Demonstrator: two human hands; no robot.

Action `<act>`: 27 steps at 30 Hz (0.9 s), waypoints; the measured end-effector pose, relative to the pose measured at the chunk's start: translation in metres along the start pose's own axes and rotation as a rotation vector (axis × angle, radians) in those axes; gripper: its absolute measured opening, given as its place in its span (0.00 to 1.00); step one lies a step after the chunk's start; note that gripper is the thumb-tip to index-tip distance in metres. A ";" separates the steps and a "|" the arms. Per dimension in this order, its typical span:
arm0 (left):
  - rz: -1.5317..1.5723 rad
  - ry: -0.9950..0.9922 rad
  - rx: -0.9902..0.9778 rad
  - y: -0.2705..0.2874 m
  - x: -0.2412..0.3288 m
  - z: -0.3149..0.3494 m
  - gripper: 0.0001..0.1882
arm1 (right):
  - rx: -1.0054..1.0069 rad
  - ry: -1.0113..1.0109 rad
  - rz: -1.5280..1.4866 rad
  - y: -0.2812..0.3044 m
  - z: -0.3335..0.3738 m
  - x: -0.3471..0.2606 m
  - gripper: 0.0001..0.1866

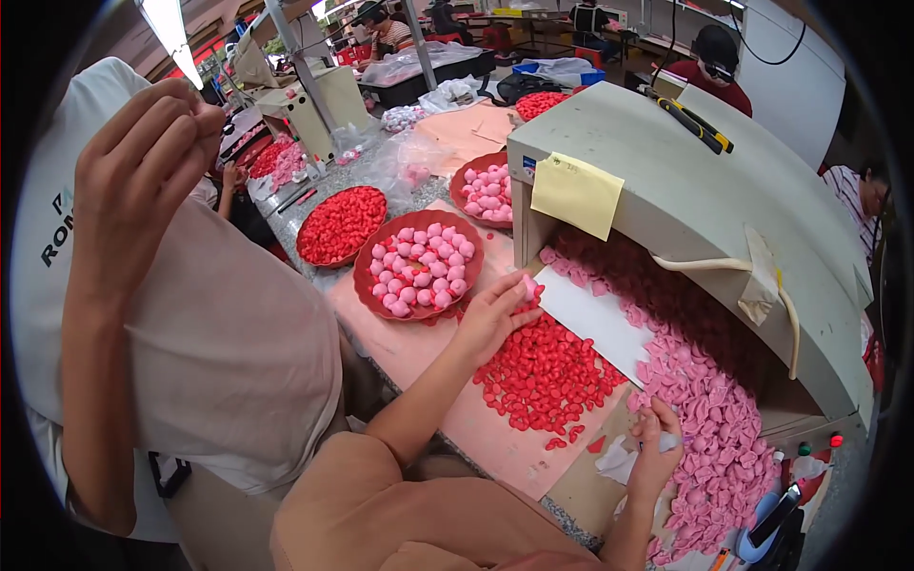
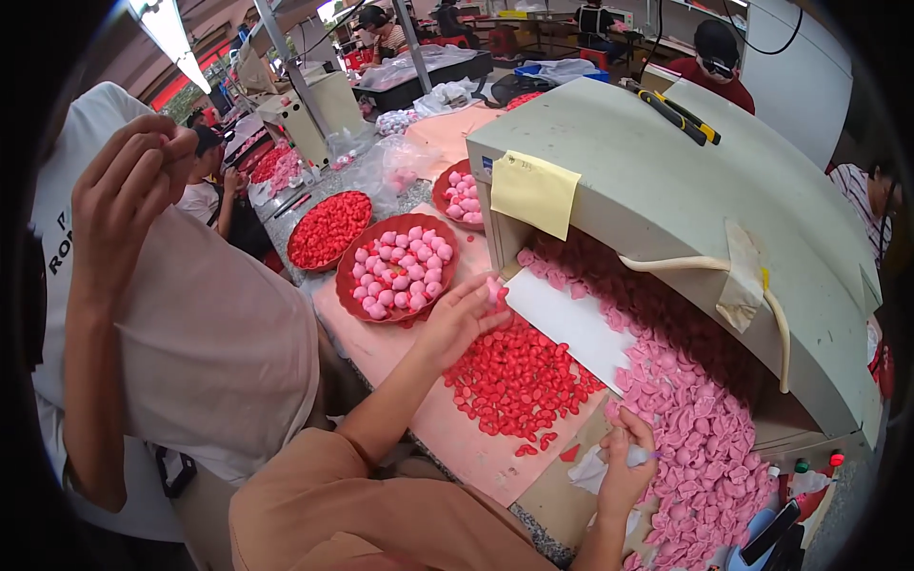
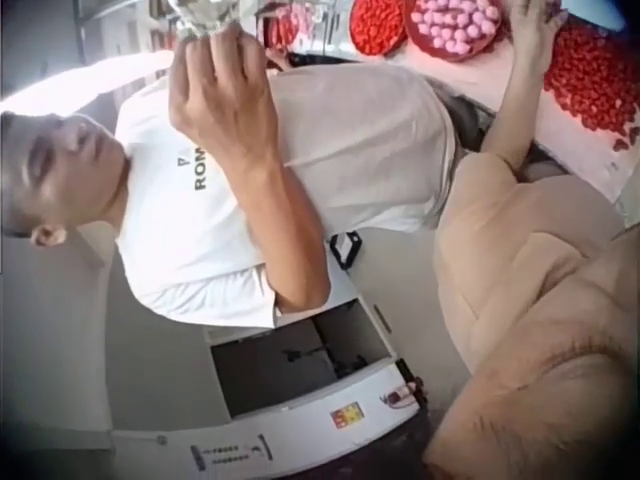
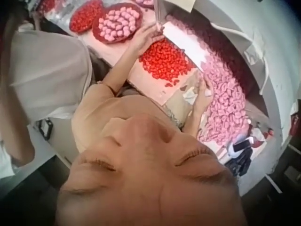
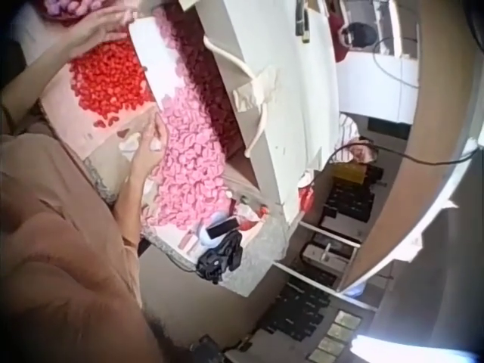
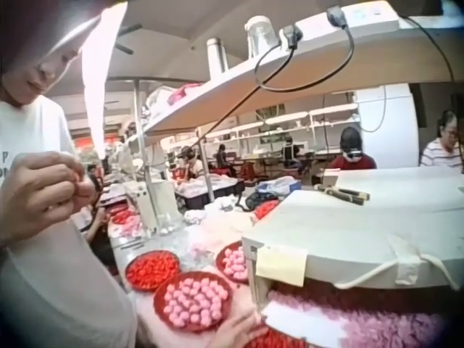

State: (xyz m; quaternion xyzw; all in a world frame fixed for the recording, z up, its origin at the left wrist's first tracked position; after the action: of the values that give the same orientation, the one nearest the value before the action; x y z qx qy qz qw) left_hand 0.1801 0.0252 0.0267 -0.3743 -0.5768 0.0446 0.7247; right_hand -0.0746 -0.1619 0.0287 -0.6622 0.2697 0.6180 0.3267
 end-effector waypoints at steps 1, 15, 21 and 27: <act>0.087 0.016 -0.036 0.004 -0.003 0.008 0.19 | 0.002 0.021 0.005 0.000 -0.001 -0.001 0.14; -0.868 -0.784 0.454 0.054 0.085 0.026 0.20 | 0.020 0.033 0.000 0.011 0.007 -0.004 0.13; -0.484 -0.773 -0.520 -0.131 0.071 0.134 0.07 | 0.107 0.105 -0.027 0.017 -0.010 -0.008 0.11; -0.045 -0.438 -0.939 -0.221 0.076 0.189 0.13 | 0.184 0.083 -0.060 0.035 -0.010 -0.005 0.12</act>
State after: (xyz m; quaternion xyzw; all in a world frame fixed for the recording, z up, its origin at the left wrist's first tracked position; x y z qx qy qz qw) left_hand -0.0405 -0.0027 0.2294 -0.6286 -0.6806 -0.1572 0.3420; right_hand -0.0953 -0.1919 0.0305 -0.6622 0.3189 0.5525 0.3930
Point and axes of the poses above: each hand's wrist, its own z-axis away from the middle knuckle, its own y-axis out of the back of the hand, x = y × z, the point moved 7 cm from there along -z, towards the middle knuckle, and after that the axes turned 3 degrees about x, right-handed, at the moved point
